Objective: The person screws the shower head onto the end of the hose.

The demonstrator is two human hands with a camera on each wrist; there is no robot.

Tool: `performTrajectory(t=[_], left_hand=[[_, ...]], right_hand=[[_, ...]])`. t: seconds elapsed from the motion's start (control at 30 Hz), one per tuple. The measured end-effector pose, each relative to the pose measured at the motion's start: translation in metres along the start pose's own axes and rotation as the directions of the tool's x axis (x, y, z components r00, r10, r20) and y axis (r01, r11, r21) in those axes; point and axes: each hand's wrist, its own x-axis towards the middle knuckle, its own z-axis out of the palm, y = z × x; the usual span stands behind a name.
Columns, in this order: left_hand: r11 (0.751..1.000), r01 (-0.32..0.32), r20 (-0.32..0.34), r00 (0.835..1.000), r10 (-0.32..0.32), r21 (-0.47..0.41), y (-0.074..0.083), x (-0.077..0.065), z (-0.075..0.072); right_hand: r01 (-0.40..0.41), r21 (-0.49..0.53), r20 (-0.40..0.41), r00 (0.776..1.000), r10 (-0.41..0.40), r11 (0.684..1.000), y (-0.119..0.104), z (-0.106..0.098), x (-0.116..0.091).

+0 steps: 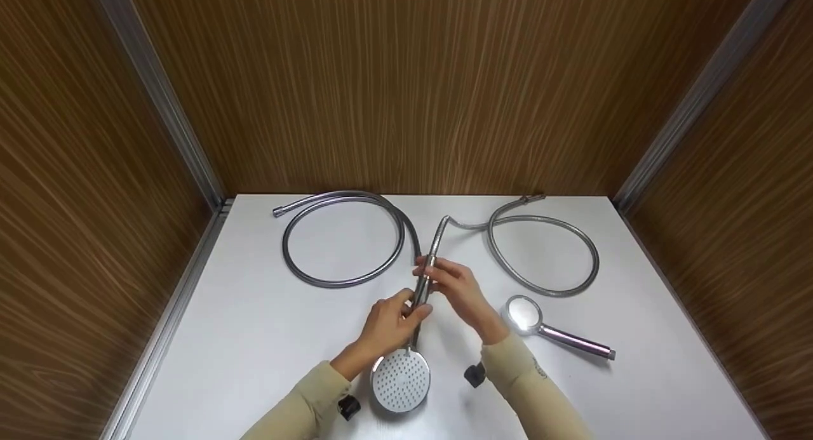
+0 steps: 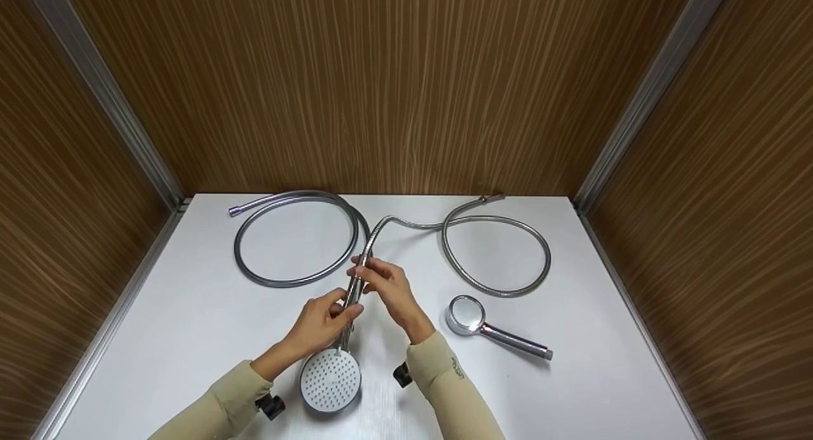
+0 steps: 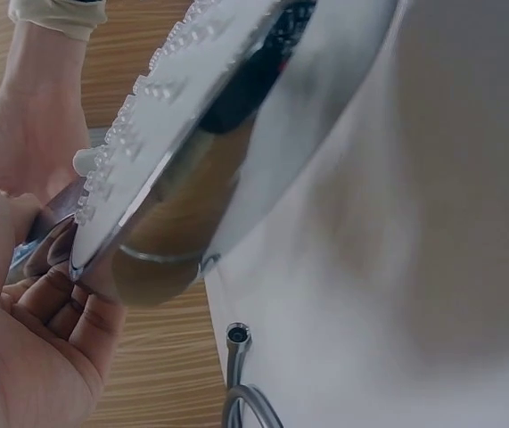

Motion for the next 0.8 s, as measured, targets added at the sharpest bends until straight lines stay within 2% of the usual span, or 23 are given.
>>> performTrajectory(t=[0.1,0.37,0.8], left_hand=[[1.000,0.003,0.006,1.000,-0.003,-0.002,0.0000,-0.0001,-0.0004],[1.000,-0.011,-0.013,1.000,0.011,0.004,-0.0002,0.0005,-0.0008],[1.000,-0.001,-0.017,1.000,0.001,-0.003,0.0005,-0.0003,-0.0011]], right_hand=[[0.009,0.007,0.013,1.000,-0.009,1.000,-0.0002,-0.0017,0.0001],[0.050,-0.061,0.032,0.998,-0.048,0.997,0.0000,-0.0033,-0.0003],[0.033,-0.101,-0.021,0.999,-0.036,0.994,0.0001,-0.0009,-0.0017]])
